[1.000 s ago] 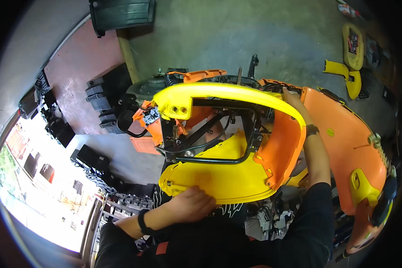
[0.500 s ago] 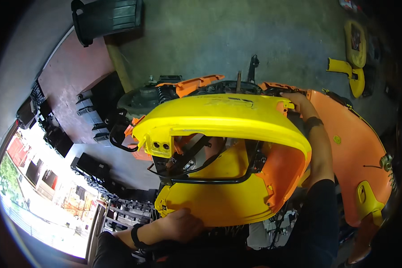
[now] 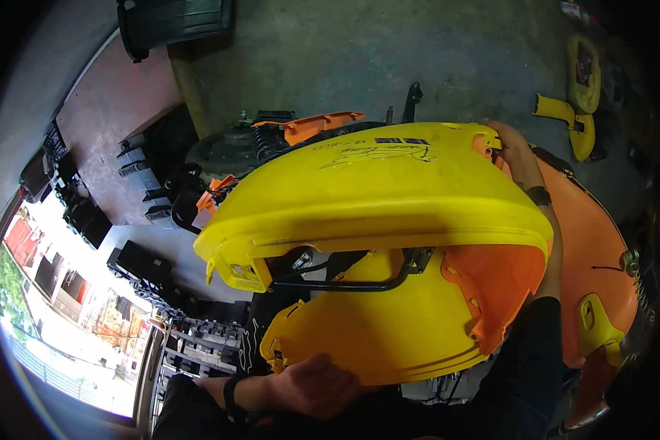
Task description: Installing a yellow body panel onto the frame of a scooter.
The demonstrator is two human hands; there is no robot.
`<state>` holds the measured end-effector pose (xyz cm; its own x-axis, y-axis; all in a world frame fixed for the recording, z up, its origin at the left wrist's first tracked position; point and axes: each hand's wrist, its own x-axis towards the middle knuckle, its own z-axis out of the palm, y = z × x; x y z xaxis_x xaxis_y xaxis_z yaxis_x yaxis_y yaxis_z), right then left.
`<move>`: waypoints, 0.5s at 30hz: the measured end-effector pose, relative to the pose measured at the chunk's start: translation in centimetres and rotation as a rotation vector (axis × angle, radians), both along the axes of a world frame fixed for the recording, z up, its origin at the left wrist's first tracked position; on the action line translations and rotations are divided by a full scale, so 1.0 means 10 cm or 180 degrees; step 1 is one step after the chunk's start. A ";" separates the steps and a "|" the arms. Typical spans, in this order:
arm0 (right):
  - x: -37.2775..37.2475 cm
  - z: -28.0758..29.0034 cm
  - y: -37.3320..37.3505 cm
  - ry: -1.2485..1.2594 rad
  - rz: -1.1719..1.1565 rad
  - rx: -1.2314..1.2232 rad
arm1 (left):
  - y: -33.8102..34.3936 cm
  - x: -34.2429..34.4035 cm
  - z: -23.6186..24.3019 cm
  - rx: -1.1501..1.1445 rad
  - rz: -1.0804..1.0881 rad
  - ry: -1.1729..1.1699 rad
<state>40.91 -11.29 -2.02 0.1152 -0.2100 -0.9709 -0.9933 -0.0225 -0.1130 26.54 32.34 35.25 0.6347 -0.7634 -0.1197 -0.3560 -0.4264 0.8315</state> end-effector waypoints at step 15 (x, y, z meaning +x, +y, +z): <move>0.80 -0.25 0.54 -0.0778 0.0274 0.0062 | -0.05 -0.15 -0.41 0.0949 -0.0028 0.1352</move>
<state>48.88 -5.89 -4.50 0.3634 -0.1709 -0.9158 -0.9310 -0.1012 -0.3506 25.09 31.85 31.15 0.4765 -0.6619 -0.5787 -0.0180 -0.6654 0.7463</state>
